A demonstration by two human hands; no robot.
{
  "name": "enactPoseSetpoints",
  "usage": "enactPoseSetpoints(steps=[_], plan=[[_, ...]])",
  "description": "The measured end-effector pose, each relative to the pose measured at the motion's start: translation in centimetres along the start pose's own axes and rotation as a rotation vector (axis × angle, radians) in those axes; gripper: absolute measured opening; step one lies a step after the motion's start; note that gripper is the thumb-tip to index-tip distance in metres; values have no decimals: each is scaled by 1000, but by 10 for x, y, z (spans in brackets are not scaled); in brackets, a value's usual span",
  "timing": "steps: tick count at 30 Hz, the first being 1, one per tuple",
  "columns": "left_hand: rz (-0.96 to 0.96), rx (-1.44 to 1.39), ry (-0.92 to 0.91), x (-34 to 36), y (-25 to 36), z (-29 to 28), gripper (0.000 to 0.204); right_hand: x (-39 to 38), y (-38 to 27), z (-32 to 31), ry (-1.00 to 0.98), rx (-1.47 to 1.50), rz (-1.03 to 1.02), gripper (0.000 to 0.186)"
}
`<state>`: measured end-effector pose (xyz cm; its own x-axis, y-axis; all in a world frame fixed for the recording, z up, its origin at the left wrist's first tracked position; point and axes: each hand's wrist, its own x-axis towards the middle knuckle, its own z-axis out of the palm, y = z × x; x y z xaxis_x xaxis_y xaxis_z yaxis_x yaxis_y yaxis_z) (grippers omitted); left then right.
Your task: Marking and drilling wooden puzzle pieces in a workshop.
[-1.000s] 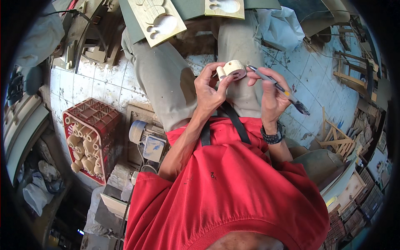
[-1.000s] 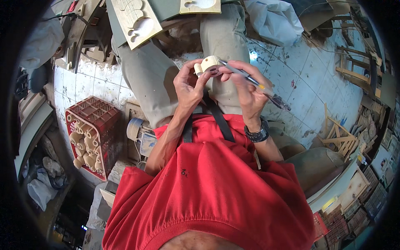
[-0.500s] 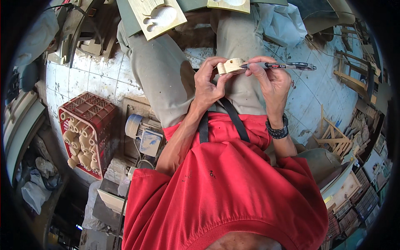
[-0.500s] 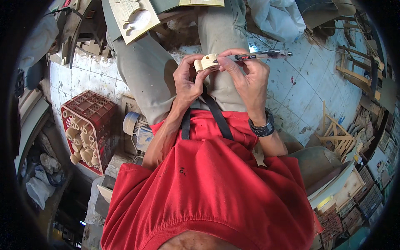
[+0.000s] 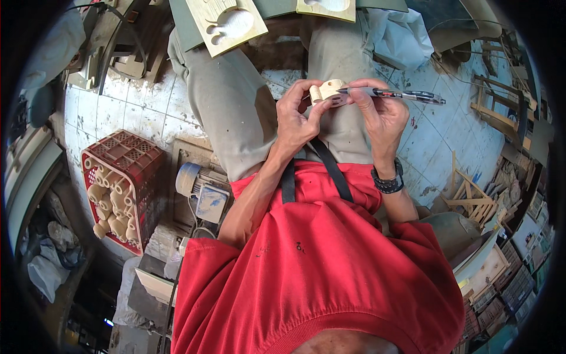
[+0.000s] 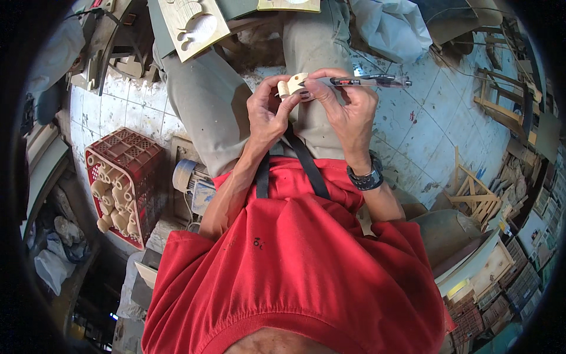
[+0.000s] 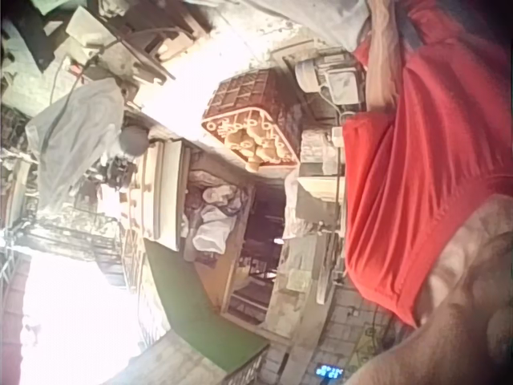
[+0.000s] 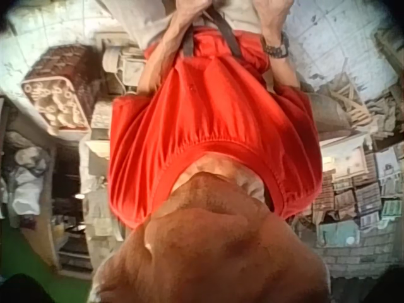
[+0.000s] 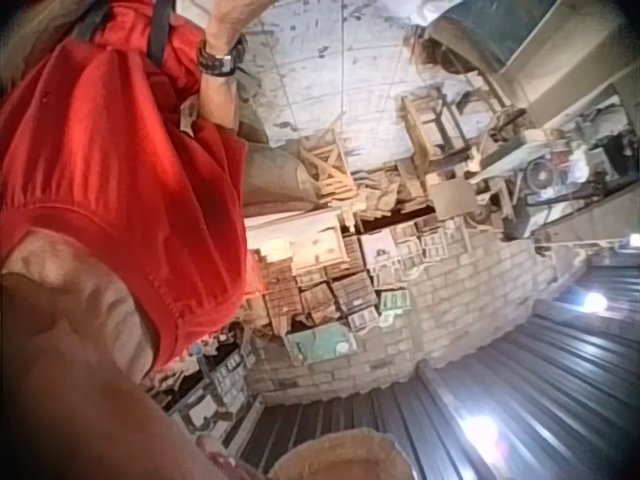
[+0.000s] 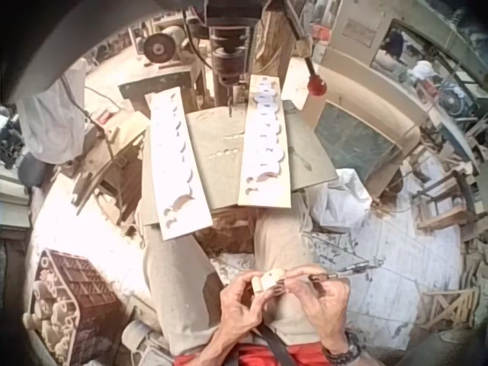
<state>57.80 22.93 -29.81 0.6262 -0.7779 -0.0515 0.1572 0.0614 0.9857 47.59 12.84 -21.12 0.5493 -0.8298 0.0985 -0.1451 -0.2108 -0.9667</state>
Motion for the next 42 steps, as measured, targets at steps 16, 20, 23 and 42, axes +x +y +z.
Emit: enactPoseSetpoints(steps=[16,20,23,42], plan=[[12,-18,-8,2,0,0,31,15,1,-3,-69,-188,77,20],[42,114,-4,1,-1,-3,31,18,-3,-4,-111,-178,74,20],[87,129,-31,1,-2,-3,31,19,-8,-4,-147,-231,72,20],[148,187,-27,-2,1,-2,33,13,-5,-6,-116,-98,105,18]])
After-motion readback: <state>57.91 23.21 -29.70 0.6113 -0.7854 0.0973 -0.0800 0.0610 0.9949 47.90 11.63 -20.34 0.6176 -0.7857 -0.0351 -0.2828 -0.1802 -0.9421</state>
